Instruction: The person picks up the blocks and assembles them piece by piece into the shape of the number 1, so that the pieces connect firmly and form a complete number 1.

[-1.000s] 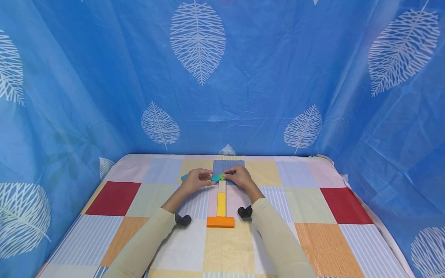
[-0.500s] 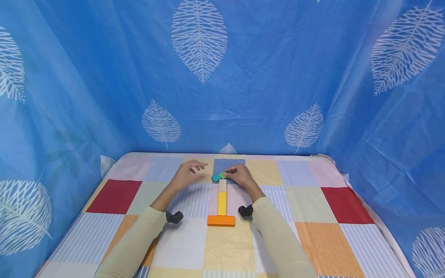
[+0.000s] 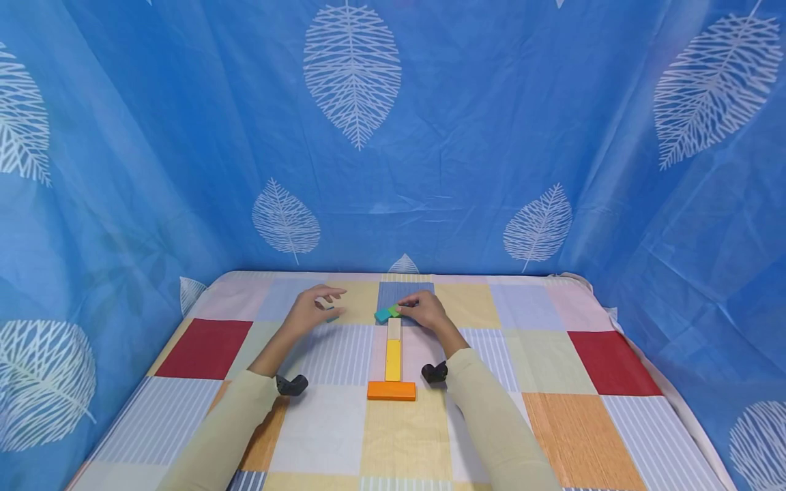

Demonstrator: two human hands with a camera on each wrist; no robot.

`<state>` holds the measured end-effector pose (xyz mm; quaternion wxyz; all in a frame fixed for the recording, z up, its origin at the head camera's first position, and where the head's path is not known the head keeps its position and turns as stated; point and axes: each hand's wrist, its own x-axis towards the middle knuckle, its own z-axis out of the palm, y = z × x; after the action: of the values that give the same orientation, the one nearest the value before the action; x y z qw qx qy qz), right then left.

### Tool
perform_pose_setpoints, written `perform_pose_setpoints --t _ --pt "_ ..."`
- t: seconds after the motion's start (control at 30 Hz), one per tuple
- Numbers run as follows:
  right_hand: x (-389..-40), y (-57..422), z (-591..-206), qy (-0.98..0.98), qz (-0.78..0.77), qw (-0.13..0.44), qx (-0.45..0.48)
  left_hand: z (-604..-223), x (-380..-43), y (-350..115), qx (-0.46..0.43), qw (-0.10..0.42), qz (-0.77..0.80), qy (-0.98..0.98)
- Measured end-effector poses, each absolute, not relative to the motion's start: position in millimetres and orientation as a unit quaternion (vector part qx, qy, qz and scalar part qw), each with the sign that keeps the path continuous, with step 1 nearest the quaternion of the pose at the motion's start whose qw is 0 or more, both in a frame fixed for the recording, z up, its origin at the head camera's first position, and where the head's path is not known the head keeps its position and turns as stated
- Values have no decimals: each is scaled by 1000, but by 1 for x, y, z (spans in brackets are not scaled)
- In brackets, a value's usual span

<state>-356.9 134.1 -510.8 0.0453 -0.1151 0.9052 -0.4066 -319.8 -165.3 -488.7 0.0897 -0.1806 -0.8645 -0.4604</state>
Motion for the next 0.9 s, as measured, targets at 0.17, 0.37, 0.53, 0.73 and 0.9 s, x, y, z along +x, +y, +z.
perform_pose_setpoints --t 0.17,0.37,0.53,0.73,0.9 --pt "-357 133 -511 905 -409 53 -105 -496 -318 -176 -163 89 -466 -865" --pt "-358 133 -511 903 -414 52 -103 -506 -318 -186 -116 80 -466 -873" --pt "-358 133 -513 904 -412 51 -101 -514 -317 -188 -84 67 -446 -889" --pt "-359 133 -515 904 -412 49 -99 -517 -316 -188 -70 61 -437 -895" --pt "-359 132 -514 906 -409 50 -96 -519 -318 -187 -60 61 -441 -893"
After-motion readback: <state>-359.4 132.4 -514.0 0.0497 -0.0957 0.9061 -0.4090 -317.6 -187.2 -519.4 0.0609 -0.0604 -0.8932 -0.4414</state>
